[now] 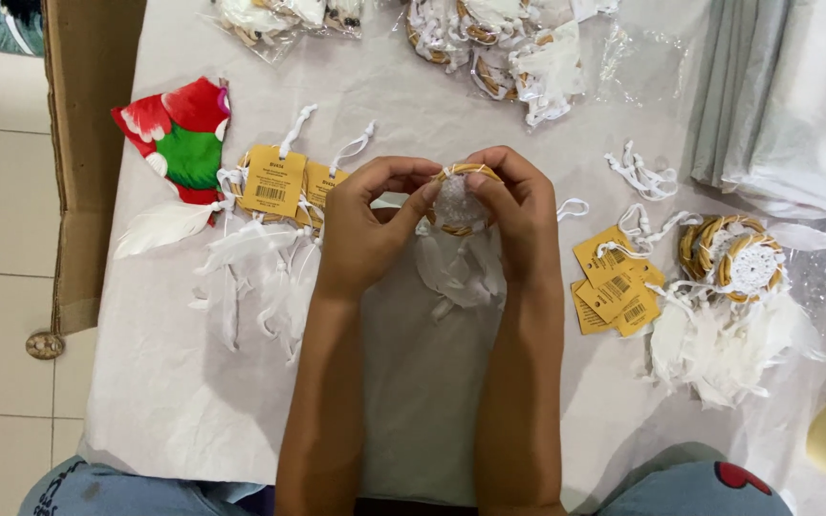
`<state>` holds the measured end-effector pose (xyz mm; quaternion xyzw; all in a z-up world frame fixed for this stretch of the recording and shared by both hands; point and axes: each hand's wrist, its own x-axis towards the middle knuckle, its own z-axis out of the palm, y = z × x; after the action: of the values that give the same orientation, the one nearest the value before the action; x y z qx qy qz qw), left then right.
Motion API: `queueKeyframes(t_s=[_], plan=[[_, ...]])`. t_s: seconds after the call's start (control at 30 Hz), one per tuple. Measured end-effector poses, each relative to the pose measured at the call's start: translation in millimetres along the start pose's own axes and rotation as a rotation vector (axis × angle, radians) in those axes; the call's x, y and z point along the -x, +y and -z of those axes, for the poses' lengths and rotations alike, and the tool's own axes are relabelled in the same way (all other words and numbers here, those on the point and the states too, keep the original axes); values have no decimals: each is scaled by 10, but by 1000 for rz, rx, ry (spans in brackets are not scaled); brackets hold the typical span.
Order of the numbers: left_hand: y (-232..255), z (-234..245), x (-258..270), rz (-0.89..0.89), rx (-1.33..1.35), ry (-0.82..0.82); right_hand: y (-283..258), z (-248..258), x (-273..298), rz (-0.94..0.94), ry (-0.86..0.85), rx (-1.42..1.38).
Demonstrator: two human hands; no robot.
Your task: Attaching yellow tags to white feather ornaments by threading the hanging string through the tag hole.
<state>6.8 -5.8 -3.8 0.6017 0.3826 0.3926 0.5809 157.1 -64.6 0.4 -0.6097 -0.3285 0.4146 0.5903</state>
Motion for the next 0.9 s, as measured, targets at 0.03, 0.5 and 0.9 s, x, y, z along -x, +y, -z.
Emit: queueKeyframes(t_s=[0.03,0.5,0.9], plan=[[17,-2,3,-7,-12,-7,7,-6,-3,15,3,7],[7,-47,-6,-72,-77,-58,162,2,-59,80,-18,121],[-274,80,-35,20,-7,3,-39,1073,200,238,451,543]])
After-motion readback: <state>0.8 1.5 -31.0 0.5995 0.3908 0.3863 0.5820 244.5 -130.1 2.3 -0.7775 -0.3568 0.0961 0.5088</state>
